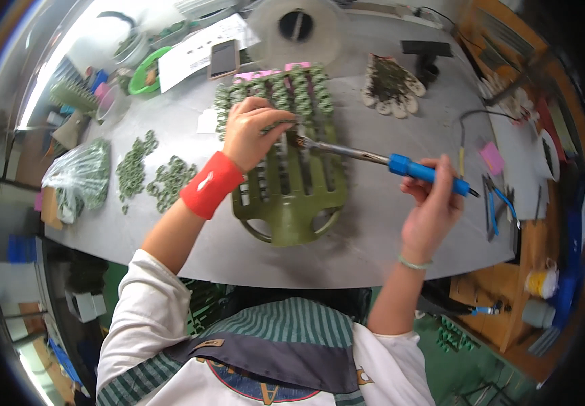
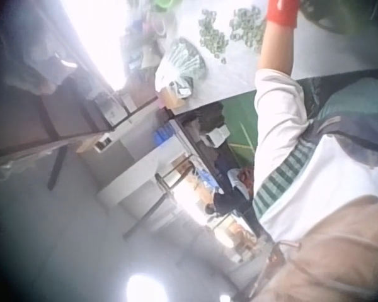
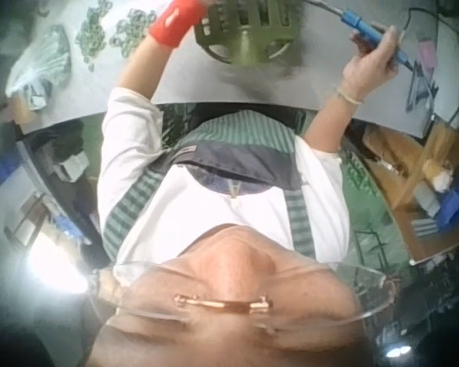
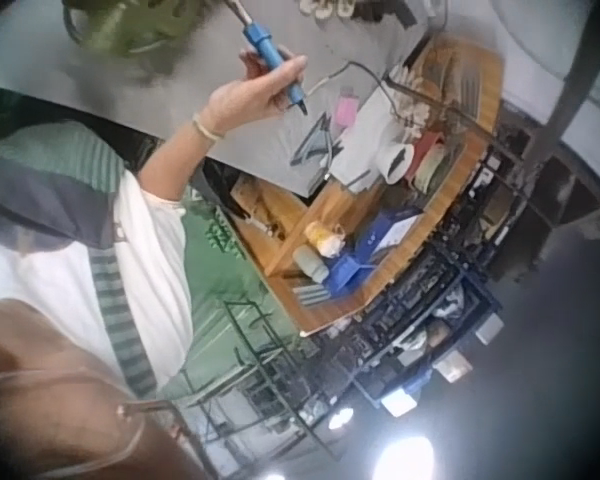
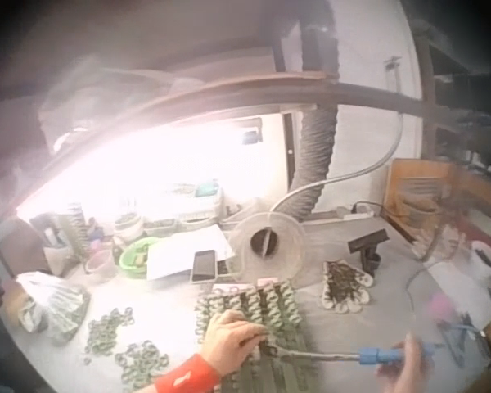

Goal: The person uses a soldering iron to melt and attach small green plastic rings onto a green plastic holder, picking the rings up one by one from a pile on the workbench.

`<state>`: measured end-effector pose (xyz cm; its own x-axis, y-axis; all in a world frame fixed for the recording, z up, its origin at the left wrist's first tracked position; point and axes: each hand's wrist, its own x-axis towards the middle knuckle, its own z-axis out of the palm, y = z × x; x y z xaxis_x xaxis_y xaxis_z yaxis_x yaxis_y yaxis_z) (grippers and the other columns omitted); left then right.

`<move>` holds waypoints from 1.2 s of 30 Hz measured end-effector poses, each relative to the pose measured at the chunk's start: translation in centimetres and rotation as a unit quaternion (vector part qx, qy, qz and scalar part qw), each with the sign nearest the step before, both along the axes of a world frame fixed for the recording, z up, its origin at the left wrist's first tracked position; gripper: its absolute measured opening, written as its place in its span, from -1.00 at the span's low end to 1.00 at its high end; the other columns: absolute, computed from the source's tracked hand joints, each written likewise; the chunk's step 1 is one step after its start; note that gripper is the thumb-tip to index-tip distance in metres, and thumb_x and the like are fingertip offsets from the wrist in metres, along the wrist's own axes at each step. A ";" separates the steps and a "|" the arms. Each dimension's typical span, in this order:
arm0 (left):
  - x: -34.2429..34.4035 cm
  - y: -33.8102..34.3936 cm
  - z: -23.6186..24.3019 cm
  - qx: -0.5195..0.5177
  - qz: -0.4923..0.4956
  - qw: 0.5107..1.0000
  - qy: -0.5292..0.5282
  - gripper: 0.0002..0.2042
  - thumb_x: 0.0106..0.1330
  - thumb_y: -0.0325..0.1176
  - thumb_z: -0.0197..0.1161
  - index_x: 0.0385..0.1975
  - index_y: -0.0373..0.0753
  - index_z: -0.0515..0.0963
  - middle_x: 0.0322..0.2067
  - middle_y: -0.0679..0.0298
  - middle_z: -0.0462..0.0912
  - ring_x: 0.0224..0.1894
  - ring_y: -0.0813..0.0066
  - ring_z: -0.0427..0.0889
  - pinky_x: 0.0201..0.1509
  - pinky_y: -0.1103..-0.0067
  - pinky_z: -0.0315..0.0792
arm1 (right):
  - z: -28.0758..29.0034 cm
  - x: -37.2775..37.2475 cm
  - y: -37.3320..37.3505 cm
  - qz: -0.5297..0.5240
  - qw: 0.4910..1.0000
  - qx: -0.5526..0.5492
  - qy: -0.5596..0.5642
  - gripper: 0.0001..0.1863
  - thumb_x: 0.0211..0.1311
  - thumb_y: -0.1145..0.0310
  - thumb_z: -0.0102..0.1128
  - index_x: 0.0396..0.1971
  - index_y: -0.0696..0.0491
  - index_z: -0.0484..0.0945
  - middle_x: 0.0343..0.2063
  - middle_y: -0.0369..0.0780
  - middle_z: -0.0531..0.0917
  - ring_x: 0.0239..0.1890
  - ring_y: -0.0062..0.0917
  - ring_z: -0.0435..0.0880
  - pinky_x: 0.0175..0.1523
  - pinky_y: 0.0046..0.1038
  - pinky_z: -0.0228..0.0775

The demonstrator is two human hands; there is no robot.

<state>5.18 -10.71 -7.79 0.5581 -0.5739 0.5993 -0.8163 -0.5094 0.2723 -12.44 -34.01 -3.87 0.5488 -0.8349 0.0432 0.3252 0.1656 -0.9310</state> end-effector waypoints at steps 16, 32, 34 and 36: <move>-2.5 24.3 -1.1 0.113 0.241 0.913 0.308 -0.81 0.25 -0.38 0.23 -0.19 -0.27 0.61 -0.35 0.22 0.66 -0.38 0.49 0.57 -0.23 0.53 0.48 | 1.1 -1.6 0.5 0.031 0.999 -0.018 0.007 -0.65 0.32 0.12 0.15 -0.43 0.14 0.56 -0.51 -0.23 0.64 -0.63 -0.68 0.55 -0.50 -0.72 0.41; -2.6 22.1 -3.2 -0.015 0.196 0.953 0.232 -0.78 0.16 -0.50 0.27 -0.17 -0.25 0.61 -0.31 0.21 0.69 -0.25 0.41 0.67 -0.18 0.53 0.50 | 1.6 -2.0 1.2 0.028 0.999 -0.018 0.004 -0.66 0.33 0.13 0.16 -0.43 0.13 0.56 -0.51 -0.23 0.64 -0.62 -0.69 0.55 -0.51 -0.72 0.41; -2.9 21.6 -2.6 -0.007 0.191 0.954 0.229 -0.81 0.19 -0.47 0.25 -0.19 -0.26 0.61 -0.33 0.24 0.67 -0.28 0.44 0.63 -0.20 0.54 0.47 | 1.7 -2.0 1.1 0.022 1.000 -0.021 0.004 -0.66 0.32 0.13 0.16 -0.43 0.14 0.56 -0.51 -0.23 0.65 -0.63 -0.69 0.55 -0.51 -0.72 0.41; -3.4 21.1 -2.0 0.010 0.177 0.966 0.191 -0.83 0.17 -0.47 0.26 -0.24 -0.25 0.60 -0.36 0.25 0.66 -0.29 0.40 0.61 -0.18 0.51 0.47 | 1.6 -2.1 1.1 0.021 1.000 -0.019 0.005 -0.66 0.32 0.13 0.16 -0.43 0.14 0.56 -0.51 -0.23 0.65 -0.63 -0.69 0.55 -0.52 -0.72 0.41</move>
